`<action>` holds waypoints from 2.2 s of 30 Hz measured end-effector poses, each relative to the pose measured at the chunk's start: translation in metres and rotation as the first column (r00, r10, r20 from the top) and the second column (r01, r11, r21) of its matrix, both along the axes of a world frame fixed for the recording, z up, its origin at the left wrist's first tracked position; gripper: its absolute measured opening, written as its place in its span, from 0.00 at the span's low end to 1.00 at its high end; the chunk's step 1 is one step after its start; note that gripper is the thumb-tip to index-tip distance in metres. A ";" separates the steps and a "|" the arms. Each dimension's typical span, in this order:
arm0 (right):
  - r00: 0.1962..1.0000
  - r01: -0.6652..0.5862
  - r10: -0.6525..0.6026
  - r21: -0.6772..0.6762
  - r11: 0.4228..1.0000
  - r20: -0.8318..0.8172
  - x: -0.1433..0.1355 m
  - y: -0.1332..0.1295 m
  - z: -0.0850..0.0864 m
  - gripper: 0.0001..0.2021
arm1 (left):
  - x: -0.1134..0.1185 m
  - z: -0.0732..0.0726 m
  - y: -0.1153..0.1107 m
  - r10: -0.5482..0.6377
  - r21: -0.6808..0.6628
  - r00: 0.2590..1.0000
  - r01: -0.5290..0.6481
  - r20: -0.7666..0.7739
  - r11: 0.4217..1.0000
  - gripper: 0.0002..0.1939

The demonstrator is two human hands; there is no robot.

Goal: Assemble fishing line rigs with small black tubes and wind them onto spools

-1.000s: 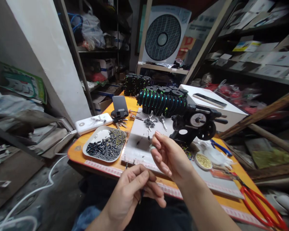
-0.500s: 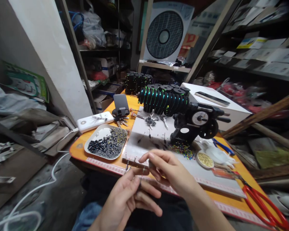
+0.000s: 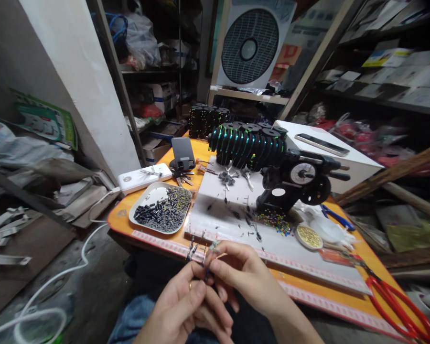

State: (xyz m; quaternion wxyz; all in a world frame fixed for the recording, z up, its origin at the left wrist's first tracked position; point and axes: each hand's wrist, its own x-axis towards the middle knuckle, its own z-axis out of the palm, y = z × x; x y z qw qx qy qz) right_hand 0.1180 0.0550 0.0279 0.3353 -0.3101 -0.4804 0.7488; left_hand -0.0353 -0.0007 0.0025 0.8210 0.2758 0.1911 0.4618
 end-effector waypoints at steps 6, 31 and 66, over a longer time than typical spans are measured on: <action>0.980 0.113 -0.120 -0.054 0.992 -0.157 -0.013 -0.012 -0.017 0.11 | 0.002 -0.003 -0.002 0.043 0.062 0.998 -0.046 0.052 0.997 0.08; 0.882 0.161 -0.273 -0.299 0.940 -0.384 -0.031 -0.026 -0.028 0.11 | 0.002 0.006 -0.002 -0.013 0.036 1.000 0.012 0.024 0.999 0.08; 0.829 0.265 -0.494 0.596 0.758 0.261 0.007 0.115 0.060 0.14 | 0.020 0.019 0.039 0.238 0.114 0.940 -0.216 -0.245 0.970 0.16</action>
